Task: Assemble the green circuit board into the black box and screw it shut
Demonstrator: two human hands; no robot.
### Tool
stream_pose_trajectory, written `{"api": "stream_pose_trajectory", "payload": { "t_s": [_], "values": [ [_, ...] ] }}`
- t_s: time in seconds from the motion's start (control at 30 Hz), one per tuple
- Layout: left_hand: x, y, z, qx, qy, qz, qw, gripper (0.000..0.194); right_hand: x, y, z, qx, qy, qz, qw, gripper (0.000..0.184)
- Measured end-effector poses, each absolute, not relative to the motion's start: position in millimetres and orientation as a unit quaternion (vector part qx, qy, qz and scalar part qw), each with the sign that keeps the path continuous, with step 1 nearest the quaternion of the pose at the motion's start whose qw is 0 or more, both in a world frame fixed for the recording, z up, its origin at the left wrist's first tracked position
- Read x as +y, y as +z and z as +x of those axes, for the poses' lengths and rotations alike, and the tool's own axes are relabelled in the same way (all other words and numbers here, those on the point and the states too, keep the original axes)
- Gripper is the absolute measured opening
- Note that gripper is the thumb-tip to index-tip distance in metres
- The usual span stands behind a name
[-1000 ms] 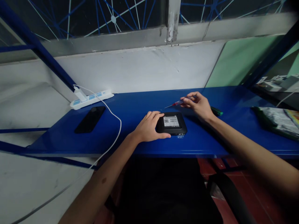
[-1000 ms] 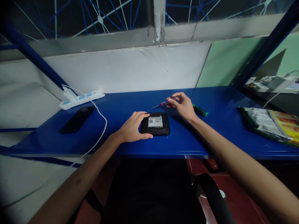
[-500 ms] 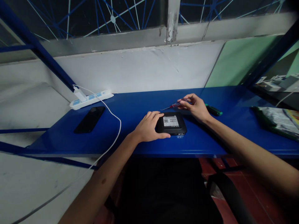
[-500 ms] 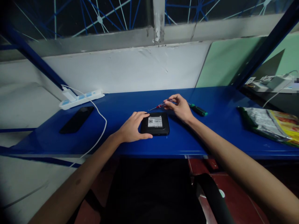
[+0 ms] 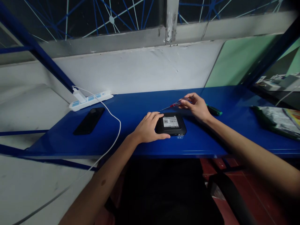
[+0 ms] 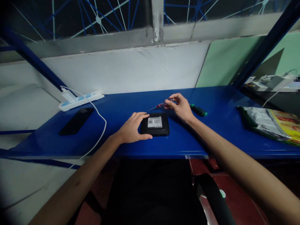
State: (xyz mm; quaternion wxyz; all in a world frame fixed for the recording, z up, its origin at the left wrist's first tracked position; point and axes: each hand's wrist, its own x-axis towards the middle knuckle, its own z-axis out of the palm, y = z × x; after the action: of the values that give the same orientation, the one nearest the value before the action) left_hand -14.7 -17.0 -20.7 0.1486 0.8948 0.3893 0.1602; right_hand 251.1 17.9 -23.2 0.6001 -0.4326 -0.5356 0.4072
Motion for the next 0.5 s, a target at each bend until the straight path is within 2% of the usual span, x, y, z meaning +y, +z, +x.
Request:
{"api": "stream_pose_trajectory", "payload": {
  "t_s": [0.5],
  "values": [
    [-16.6, -19.6, -14.2, 0.392, 0.156, 0.894, 0.149, 0.102, 18.3, -22.8, 251.6, -0.523, 0.413, -0.427, 0.611, 0.040]
  ]
}}
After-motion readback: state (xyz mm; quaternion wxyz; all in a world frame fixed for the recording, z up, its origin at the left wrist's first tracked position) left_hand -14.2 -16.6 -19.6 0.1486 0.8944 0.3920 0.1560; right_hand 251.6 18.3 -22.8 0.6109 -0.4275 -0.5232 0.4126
